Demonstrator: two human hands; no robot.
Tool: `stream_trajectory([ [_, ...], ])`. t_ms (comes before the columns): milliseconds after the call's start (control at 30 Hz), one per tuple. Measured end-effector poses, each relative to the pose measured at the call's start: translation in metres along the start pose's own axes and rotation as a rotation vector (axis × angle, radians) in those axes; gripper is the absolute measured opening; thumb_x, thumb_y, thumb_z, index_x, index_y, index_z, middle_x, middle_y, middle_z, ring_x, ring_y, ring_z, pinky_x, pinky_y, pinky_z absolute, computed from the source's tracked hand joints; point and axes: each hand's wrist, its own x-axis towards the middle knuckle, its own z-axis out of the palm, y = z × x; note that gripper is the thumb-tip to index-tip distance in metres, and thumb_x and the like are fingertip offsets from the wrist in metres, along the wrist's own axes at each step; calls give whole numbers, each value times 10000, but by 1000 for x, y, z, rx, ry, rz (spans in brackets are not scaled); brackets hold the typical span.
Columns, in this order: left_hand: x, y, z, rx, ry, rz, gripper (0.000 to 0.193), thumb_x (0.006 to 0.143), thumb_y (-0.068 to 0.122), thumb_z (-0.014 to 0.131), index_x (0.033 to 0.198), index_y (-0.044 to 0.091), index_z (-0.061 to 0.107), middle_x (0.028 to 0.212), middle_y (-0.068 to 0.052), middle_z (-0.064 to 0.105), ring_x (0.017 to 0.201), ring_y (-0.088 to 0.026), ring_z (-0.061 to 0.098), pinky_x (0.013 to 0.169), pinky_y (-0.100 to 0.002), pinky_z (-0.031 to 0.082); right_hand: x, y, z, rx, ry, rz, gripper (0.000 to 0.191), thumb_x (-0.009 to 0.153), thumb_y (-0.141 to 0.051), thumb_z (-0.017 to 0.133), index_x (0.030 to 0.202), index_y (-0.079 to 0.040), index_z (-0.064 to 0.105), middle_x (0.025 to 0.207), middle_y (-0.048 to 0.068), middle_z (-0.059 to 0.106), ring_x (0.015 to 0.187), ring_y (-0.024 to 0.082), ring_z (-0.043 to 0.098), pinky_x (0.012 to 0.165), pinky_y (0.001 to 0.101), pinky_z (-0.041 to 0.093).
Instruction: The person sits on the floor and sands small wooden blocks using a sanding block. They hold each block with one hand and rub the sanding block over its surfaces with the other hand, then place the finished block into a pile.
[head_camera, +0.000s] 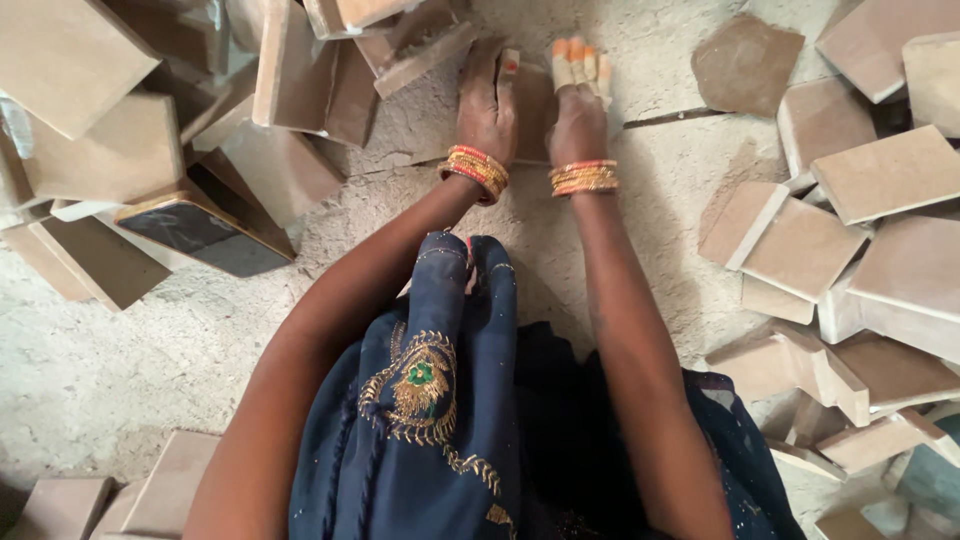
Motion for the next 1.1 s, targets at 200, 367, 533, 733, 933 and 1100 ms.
stream_trajectory([
  [200,1,-2,1,10,-50,-72,485,1124,404,416,1441,57,538,1510,-218,540,1454,-414,468,1253,-448,348,-73,-46,5,0,169,-132,419,996,-16,407,1338,114,612,1351,329,617,1294,509,543,1128,510,416],
  [367,-1,-8,5,-8,-36,-104,499,1116,422,425,1431,53,541,1495,-220,548,1447,-404,482,1234,-443,372,-116,-56,8,71,-322,274,400,1044,-85,392,1394,27,550,1468,247,569,1371,404,538,1189,475,414],
  [533,1,-9,9,72,17,-11,493,1121,411,437,1458,60,516,1526,-213,523,1471,-403,451,1259,-450,346,-55,-27,1,-68,-21,49,455,996,10,399,1423,35,555,1406,294,604,1335,430,546,1172,517,365],
  [733,0,1,1,82,-52,-110,466,1136,371,457,1485,62,480,1537,-226,498,1472,-403,435,1253,-448,329,-14,-27,-19,464,-241,776,478,1124,-264,340,1165,97,650,1140,332,672,1085,448,654,1018,507,520],
  [933,-3,4,1,67,-19,-48,489,1121,407,429,1476,81,510,1553,-203,504,1497,-370,432,1265,-434,339,-86,-79,8,193,-223,560,389,1060,-145,312,1179,73,611,1185,311,626,1014,406,633,859,493,526],
  [1100,1,11,0,86,-4,-79,526,1114,421,448,1482,47,481,1551,-216,482,1481,-380,422,1271,-443,327,-25,-50,-27,-129,421,-126,300,1033,1,410,1243,100,601,1183,326,663,1074,456,624,899,520,481],
])
